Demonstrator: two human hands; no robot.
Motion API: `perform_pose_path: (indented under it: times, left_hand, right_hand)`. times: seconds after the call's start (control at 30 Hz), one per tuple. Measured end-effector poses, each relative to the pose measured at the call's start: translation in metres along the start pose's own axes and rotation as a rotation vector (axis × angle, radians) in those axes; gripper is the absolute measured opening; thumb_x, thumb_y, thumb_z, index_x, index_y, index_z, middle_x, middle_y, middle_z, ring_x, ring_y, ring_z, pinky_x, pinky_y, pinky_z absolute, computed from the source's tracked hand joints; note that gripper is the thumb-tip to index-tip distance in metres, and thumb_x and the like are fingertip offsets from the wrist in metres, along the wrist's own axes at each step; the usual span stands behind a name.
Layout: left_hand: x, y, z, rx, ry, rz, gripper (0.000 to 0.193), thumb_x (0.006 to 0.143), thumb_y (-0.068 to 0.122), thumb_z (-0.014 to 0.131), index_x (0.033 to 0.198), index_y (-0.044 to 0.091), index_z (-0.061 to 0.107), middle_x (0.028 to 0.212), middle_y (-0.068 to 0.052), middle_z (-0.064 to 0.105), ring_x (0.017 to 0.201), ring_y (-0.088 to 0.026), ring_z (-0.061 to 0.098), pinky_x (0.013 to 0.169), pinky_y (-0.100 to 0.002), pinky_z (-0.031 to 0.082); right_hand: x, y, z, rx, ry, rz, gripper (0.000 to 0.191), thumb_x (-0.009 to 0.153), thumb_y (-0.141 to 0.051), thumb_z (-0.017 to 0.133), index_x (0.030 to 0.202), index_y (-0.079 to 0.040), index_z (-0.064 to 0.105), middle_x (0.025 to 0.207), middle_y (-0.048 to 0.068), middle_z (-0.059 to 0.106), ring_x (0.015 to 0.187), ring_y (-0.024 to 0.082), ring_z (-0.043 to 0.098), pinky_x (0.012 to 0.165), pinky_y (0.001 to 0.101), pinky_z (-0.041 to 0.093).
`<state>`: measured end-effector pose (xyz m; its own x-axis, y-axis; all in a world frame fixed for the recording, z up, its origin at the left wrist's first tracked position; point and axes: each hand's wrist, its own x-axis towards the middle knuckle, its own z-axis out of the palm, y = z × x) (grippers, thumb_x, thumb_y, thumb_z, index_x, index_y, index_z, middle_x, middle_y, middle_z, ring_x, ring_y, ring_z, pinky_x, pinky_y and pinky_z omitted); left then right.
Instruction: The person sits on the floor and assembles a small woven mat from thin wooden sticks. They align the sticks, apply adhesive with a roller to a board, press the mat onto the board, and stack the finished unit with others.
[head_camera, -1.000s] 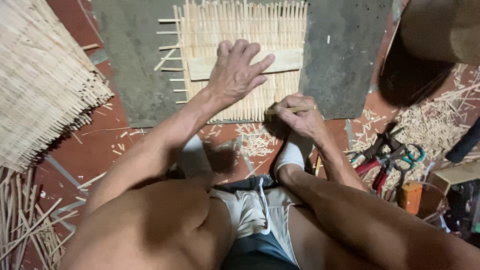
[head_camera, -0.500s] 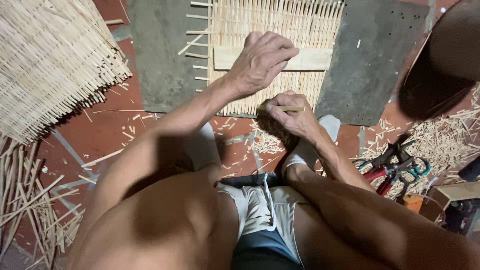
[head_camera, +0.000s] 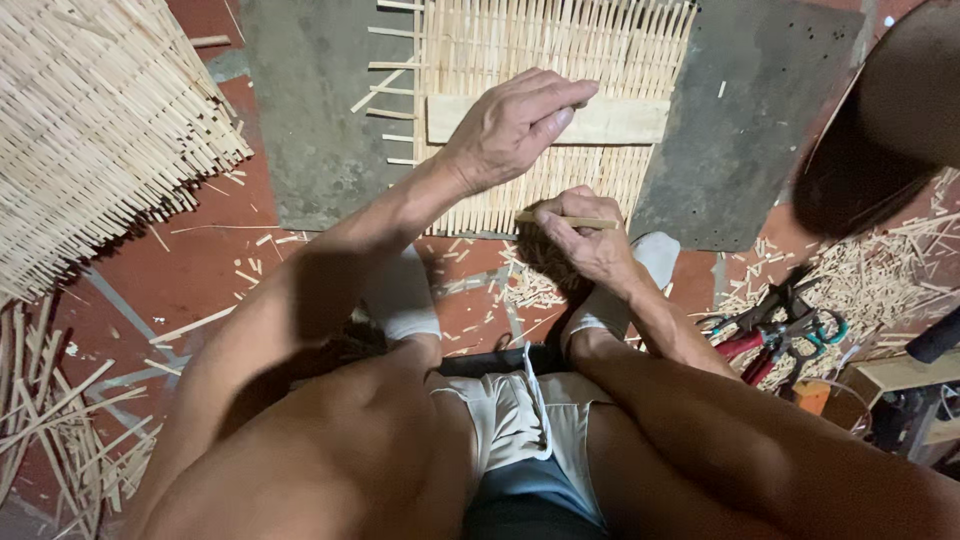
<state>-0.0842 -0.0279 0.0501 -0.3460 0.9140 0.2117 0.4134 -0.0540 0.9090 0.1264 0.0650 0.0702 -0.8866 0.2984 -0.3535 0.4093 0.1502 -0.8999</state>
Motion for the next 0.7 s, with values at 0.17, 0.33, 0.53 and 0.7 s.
perform_pose_path:
  times: [0.17, 0.33, 0.53, 0.7]
  left_hand:
    - [0.001, 0.002, -0.005, -0.031, 0.009, 0.008, 0.03, 0.11, 0.019, 0.055, 0.136, 0.009, 0.066, 0.114, -0.008, 0.074, 0.105, -0.02, 0.07, 0.095, -0.033, 0.058]
    - [0.002, 0.003, -0.01, -0.052, -0.006, -0.08, 0.03, 0.106, 0.022, 0.059, 0.13, 0.008, 0.07, 0.102, -0.008, 0.074, 0.093, -0.022, 0.07, 0.087, -0.035, 0.057]
    - [0.001, 0.002, -0.012, -0.116, 0.043, -0.005, 0.03, 0.108, 0.023, 0.058, 0.128, 0.004, 0.07, 0.107, -0.012, 0.073, 0.097, -0.025, 0.071, 0.09, -0.037, 0.057]
    - [0.0, 0.0, -0.012, -0.116, 0.054, -0.006, 0.031, 0.108, 0.023, 0.058, 0.128, 0.003, 0.07, 0.104, -0.012, 0.073, 0.096, -0.026, 0.07, 0.09, -0.037, 0.056]
  right_hand:
    - [-0.002, -0.008, -0.005, -0.035, 0.052, 0.04, 0.023, 0.099, -0.02, 0.068, 0.093, 0.001, 0.073, 0.075, 0.01, 0.069, 0.063, 0.017, 0.06, 0.054, 0.0326, 0.049]
    - [0.005, -0.02, 0.001, -0.064, -0.14, -0.2, 0.022, 0.1, -0.019, 0.065, 0.091, 0.001, 0.071, 0.09, 0.013, 0.073, 0.074, 0.018, 0.07, 0.062, 0.0326, 0.058]
    - [0.023, -0.026, 0.024, -0.272, -0.223, -0.122, 0.021, 0.096, -0.018, 0.069, 0.098, 0.001, 0.076, 0.08, 0.014, 0.07, 0.07, 0.023, 0.067, 0.063, 0.0363, 0.054]
    - [0.019, -0.025, 0.03, -0.199, -0.136, -0.104, 0.017, 0.099, -0.015, 0.069, 0.099, 0.0, 0.076, 0.086, 0.013, 0.072, 0.075, 0.019, 0.067, 0.064, 0.0322, 0.054]
